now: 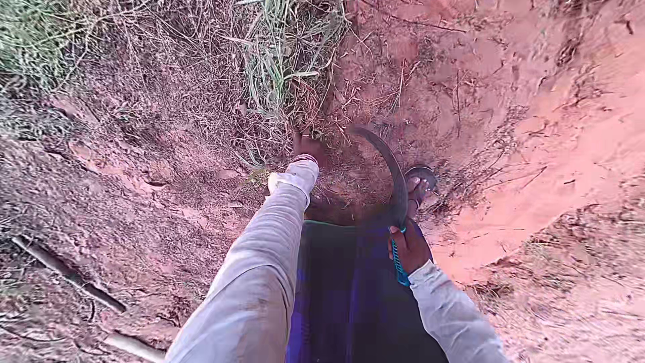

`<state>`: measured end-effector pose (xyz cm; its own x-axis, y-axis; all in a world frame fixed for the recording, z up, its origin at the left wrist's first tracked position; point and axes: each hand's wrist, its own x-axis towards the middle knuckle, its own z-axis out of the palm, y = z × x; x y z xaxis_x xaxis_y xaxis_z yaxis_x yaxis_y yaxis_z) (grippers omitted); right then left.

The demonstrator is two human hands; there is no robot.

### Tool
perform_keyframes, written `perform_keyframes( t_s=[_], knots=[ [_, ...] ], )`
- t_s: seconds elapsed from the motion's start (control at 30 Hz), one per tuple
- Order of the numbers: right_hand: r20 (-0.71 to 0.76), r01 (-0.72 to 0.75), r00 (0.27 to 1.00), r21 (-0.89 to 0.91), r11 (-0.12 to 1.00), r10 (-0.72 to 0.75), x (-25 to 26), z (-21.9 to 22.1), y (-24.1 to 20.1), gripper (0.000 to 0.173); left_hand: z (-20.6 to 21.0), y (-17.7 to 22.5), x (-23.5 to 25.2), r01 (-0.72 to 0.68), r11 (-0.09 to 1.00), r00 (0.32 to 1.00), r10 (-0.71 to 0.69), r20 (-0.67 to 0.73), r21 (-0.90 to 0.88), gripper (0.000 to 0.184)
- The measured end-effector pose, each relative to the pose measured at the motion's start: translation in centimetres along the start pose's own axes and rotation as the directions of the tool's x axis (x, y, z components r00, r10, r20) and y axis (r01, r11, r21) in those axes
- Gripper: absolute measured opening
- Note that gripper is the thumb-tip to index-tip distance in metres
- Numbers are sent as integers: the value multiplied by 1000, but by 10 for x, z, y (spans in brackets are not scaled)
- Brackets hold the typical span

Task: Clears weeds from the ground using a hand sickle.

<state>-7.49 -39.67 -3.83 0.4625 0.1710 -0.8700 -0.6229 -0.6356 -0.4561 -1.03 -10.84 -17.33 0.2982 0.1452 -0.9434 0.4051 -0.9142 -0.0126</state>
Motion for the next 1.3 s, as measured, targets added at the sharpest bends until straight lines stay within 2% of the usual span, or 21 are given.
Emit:
perform_keyframes(
  t_s=[0.07, 0.17, 0.23, 0.3, 0.37, 0.5, 0.6, 0.67, 0.73, 0.87, 0.93, 1.0, 1.1, 1.13, 1.2, 1.23, 1.27, 1.3],
  knots=[
    [54, 48, 998, -119, 992, -42, 19, -21, 18, 59, -4, -11, 4, -4, 1000, 1000, 3, -12, -25, 51],
    [150, 63, 988, -178, 982, -36, 57, -26, 14, 58, -9, -26, 6, 0, 999, 1000, 0, -6, -38, 46],
    [233, 11, 971, -280, 960, 57, 92, -18, -6, 53, -17, -28, 3, 32, 996, 999, -31, 9, -78, 43],
    [296, -128, 922, -375, 918, 250, 118, -5, -26, 53, -25, -23, 3, 63, 987, 998, -65, -12, -145, 47],
    [298, -207, 893, -391, 897, 336, 116, 5, -21, 54, -28, -20, 7, 57, 976, 996, -71, -57, -210, 49],
    [330, -326, 840, -327, 887, 430, 60, 5, -8, 60, -38, -22, 13, 49, 943, 990, -89, -106, -329, 46],
    [349, -367, 829, -249, 896, 437, 8, -6, 6, 62, -67, -14, -3, 42, 845, 955, -191, -228, -533, 46],
    [266, -319, 905, -92, 943, 331, -14, -4, 8, 57, -83, -14, -7, 8, 869, 954, -155, -257, -494, 47],
    [210, -298, 935, 36, 954, 284, -4, -1, -13, 51, -85, -17, -6, 26, 896, 965, -139, -224, -443, 48],
    [287, -326, 909, 41, 945, 301, 51, 23, -42, 49, -80, -25, -5, 203, 949, 942, -257, -218, -240, 43],
    [254, -312, 927, 109, 944, 277, 45, 35, -41, 47, -86, -22, -11, 336, 926, 909, -367, -199, -174, 39],
    [152, -287, 955, 242, 927, 256, 20, 39, -36, 43, -92, -13, -19, 389, 914, 886, -406, -225, -120, 40],
    [-26, -265, 950, 464, 845, 312, -8, 39, -33, 40, -85, 11, -26, 257, 966, 906, -238, -349, 9, 58],
    [-62, -264, 935, 539, 800, 350, -14, 39, -35, 34, -78, 19, -28, 198, 979, 906, -167, -389, 39, 61],
    [-110, -235, 909, 660, 713, 401, -21, 42, -46, 26, -66, 36, -35, 9, 997, 894, 29, -448, 82, 53],
    [-129, -206, 907, 693, 691, 401, -23, 45, -52, 25, -59, 45, -38, -110, 984, 864, 163, -476, 137, 48],
    [-147, -175, 911, 709, 683, 386, -23, 48, -56, 24, -51, 52, -34, -229, 945, 800, 318, -509, 232, 42],
    [-160, -152, 917, 709, 688, 366, -23, 53, -59, 25, -46, 57, -26, -301, 892, 768, 436, -469, 336, 43]
  ],
)
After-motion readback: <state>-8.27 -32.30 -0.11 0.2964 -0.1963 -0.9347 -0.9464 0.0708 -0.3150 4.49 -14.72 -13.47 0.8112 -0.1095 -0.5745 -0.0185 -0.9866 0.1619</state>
